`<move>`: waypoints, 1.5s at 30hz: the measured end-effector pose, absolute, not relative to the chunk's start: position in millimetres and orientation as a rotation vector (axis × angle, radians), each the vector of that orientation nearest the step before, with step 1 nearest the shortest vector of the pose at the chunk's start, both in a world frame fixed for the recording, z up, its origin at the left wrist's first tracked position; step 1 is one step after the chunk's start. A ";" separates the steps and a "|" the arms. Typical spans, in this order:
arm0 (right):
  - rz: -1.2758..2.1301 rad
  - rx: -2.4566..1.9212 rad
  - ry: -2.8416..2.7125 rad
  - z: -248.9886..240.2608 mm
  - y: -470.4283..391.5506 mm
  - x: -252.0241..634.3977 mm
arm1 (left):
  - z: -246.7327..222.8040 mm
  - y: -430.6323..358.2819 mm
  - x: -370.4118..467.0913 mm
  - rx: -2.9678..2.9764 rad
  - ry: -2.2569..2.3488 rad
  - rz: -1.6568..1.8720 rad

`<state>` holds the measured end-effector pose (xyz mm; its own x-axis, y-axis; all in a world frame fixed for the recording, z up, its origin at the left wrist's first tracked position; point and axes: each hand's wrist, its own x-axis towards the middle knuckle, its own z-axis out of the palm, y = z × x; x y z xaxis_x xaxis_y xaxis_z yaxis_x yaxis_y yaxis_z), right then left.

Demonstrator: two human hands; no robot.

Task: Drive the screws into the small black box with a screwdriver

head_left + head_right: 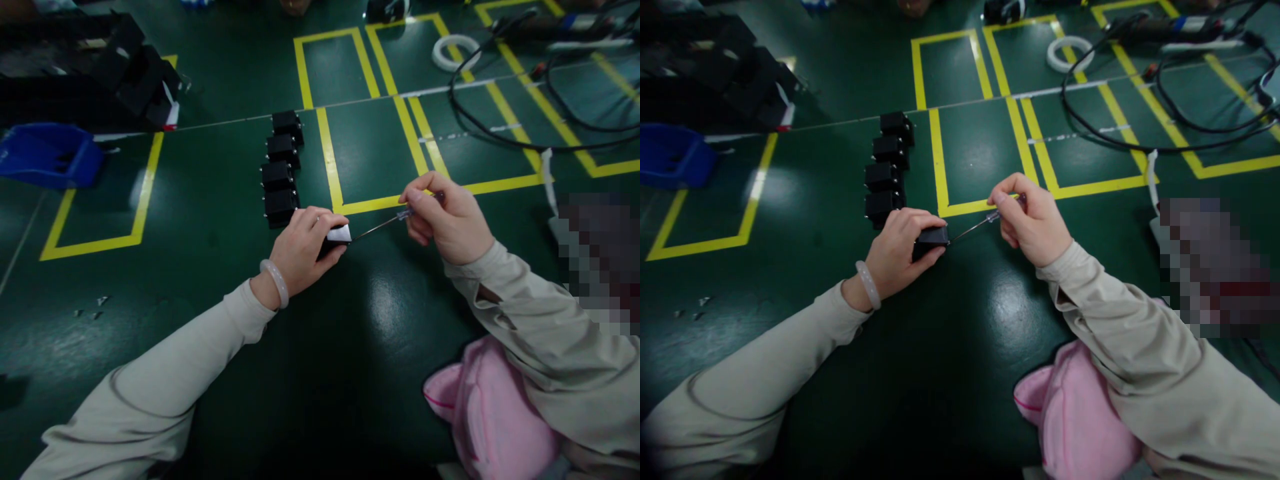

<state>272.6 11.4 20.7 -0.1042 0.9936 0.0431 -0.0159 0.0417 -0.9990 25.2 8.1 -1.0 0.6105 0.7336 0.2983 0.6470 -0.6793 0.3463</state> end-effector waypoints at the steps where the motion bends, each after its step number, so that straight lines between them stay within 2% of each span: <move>1: 1.259 -1.121 -1.289 20.7 11.2 272.4 | -1.2 8.0 25.2 2.631 1.146 0.623; 45: 1.265 -1.139 -1.307 23.5 10.3 271.6 | 0.3 7.7 25.4 2.628 1.148 0.614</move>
<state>271.6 10.3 23.5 -0.1095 0.9936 0.0282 0.0045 0.0288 -0.9996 25.4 7.7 0.3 0.6100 0.7374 0.2902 0.6507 -0.6751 0.3476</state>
